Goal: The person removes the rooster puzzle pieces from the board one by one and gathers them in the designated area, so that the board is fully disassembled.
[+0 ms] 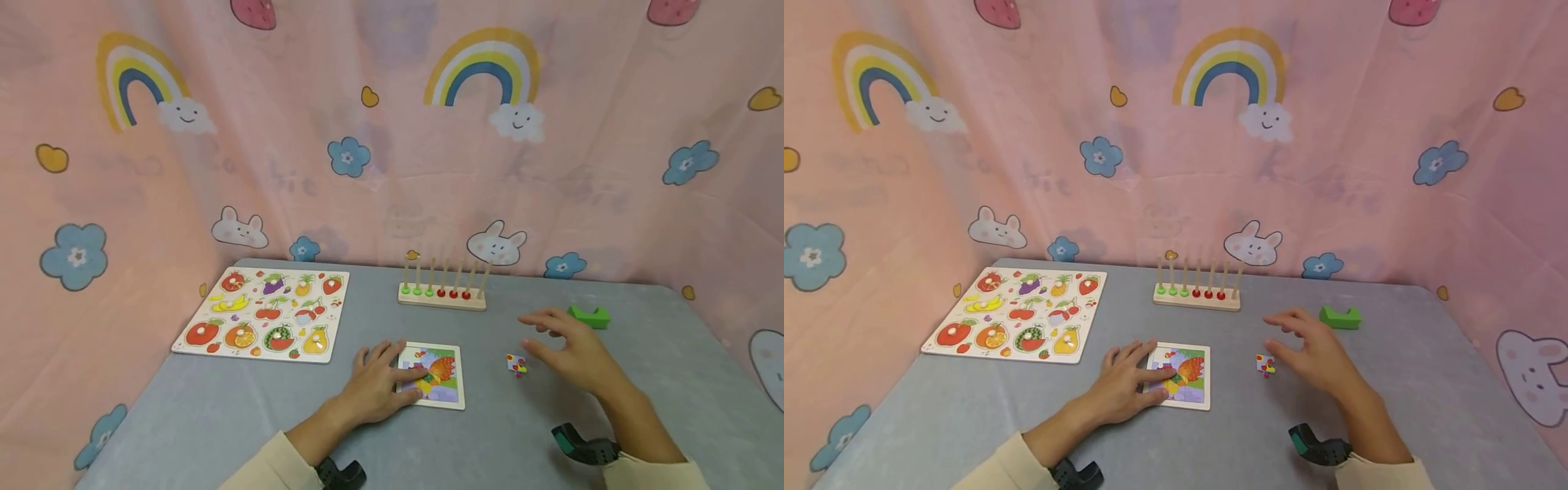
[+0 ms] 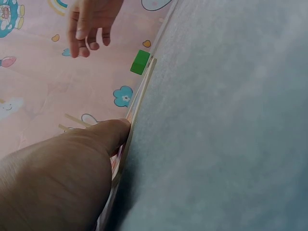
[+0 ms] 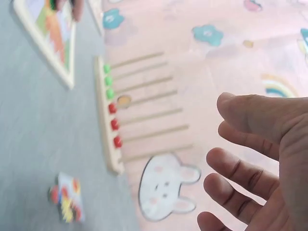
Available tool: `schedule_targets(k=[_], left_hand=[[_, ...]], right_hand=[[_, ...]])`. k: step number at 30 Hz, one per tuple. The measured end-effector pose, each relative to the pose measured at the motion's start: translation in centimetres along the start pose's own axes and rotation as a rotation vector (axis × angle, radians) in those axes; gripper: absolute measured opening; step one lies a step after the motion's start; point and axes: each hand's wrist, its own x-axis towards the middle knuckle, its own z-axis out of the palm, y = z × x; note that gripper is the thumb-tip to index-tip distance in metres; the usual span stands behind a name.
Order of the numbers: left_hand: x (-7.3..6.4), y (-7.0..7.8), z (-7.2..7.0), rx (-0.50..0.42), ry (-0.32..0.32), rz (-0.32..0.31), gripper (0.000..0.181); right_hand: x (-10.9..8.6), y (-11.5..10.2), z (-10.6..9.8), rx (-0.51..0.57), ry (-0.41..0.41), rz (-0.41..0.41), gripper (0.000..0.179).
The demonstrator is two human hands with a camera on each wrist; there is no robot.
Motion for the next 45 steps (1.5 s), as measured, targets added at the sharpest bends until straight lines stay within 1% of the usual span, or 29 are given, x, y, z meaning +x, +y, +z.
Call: schedule_targets(k=[4,7,10,13,17,21,28,35,40,43,45], left_hand=[[0.0,0.0,0.1,-0.003,-0.003,0.001,0.039],[0.0,0.0,0.1,-0.006,-0.005,0.002,0.038],[0.0,0.0,0.1,-0.008,0.000,-0.001,0.038],[0.0,0.0,0.0,-0.009,0.005,-0.005,0.038],[0.0,0.0,0.1,-0.002,0.002,-0.007,0.039],[0.1,0.0,0.1,0.005,-0.001,-0.003,0.038],[0.0,0.0,0.0,0.013,-0.005,-0.006,0.038],[0.0,0.1,0.0,0.018,0.000,-0.004,0.038],[0.0,0.1,-0.1,0.015,0.000,-0.006,0.038],[0.0,0.1,-0.1,0.017,-0.003,-0.003,0.037],[0.0,0.1,-0.2,0.014,-0.002,0.000,0.037]], right_hand=[[0.6,-1.3,0.1,0.008,0.015,-0.024,0.034],[1.0,-2.4,0.4,0.039,0.011,-0.033,0.034],[1.5,-3.3,1.0,0.067,-0.001,-0.049,0.034],[2.0,-4.1,2.0,0.069,-0.011,-0.067,0.034],[2.6,-4.7,3.5,0.087,-0.018,-0.092,0.035],[3.0,-5.1,4.8,0.143,-0.026,-0.108,0.036],[3.6,-5.2,7.2,0.184,-0.015,-0.149,0.034],[3.9,-4.7,9.5,0.182,-0.053,-0.076,0.031],[3.8,-4.2,11.0,0.217,-0.080,-0.020,0.030],[3.7,-3.9,11.8,0.220,-0.100,0.018,0.029],[3.6,-3.7,12.4,0.221,-0.110,0.024,0.028]])
